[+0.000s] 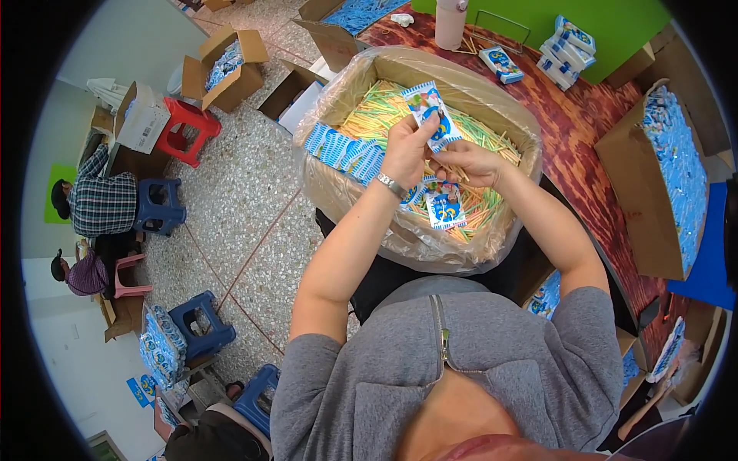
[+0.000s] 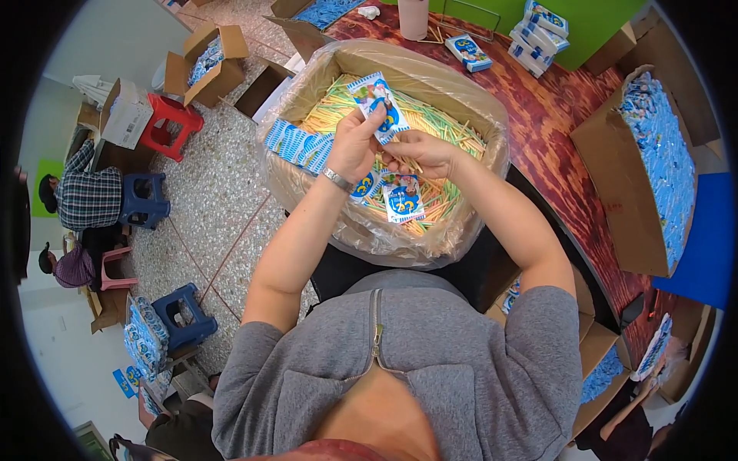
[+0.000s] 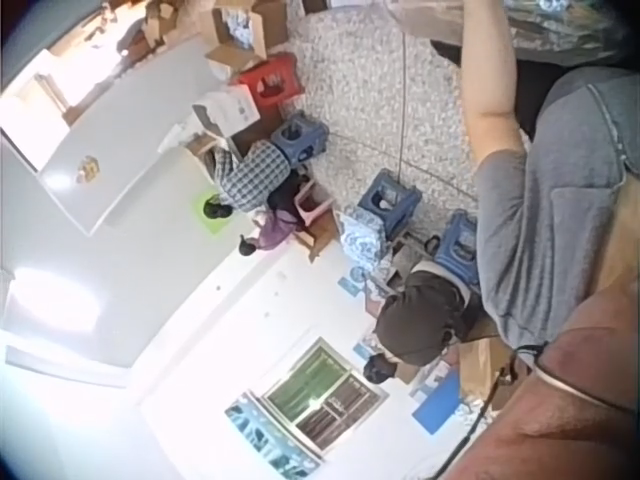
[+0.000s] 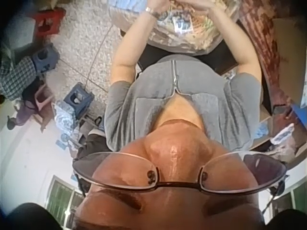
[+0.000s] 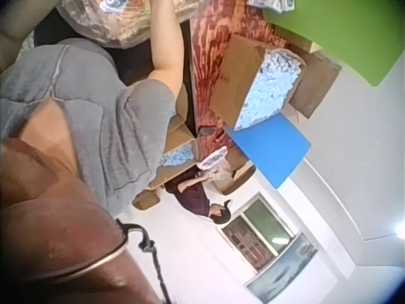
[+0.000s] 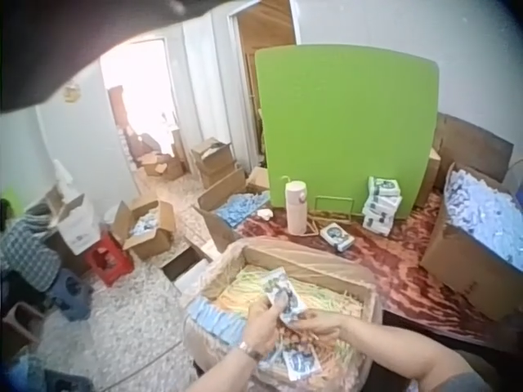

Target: Pack small blue packets into a cardboard box containing shredded paper material.

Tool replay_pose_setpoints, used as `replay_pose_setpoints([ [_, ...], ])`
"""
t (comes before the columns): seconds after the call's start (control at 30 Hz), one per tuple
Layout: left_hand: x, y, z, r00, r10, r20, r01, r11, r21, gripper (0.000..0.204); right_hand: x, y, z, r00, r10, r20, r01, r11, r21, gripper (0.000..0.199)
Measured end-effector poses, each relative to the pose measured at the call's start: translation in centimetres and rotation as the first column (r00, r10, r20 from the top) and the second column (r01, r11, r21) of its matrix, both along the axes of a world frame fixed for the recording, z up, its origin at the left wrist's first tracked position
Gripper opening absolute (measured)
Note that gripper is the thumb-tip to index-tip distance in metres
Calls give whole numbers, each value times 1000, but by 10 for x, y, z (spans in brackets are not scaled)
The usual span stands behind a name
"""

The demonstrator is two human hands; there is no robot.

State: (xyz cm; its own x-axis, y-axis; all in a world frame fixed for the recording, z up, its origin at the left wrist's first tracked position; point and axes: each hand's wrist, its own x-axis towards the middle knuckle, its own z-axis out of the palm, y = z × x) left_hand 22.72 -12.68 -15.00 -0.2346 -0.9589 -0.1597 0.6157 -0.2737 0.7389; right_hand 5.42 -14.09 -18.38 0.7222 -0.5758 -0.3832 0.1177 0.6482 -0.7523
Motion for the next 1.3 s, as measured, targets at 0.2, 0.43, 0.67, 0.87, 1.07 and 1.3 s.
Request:
replay_pose_setpoints([
  [0.2,27,3,4,884,338,323,-247,924,-291,20,-11,9,49,956,-74,-283,18,981,-194,23],
  [0.43,43,31,-2,441,521,730,-88,835,-543,27,-6,-2,172,734,-157,-661,-586,348,-732,34],
  [0.67,42,34,2,427,569,703,-64,794,-604,27,16,-19,172,707,-190,-681,-702,-67,-709,45],
  [0.87,50,37,5,440,511,738,21,816,-577,20,34,-21,188,496,-172,-851,-868,-93,-488,51],
  [1.07,51,38,9,380,621,685,118,702,-702,22,59,-17,213,168,-180,-969,-985,-70,-158,46],
  [1.3,41,39,11,398,632,665,102,690,-717,27,89,-23,227,-103,-214,-971,-987,-96,126,46],
])
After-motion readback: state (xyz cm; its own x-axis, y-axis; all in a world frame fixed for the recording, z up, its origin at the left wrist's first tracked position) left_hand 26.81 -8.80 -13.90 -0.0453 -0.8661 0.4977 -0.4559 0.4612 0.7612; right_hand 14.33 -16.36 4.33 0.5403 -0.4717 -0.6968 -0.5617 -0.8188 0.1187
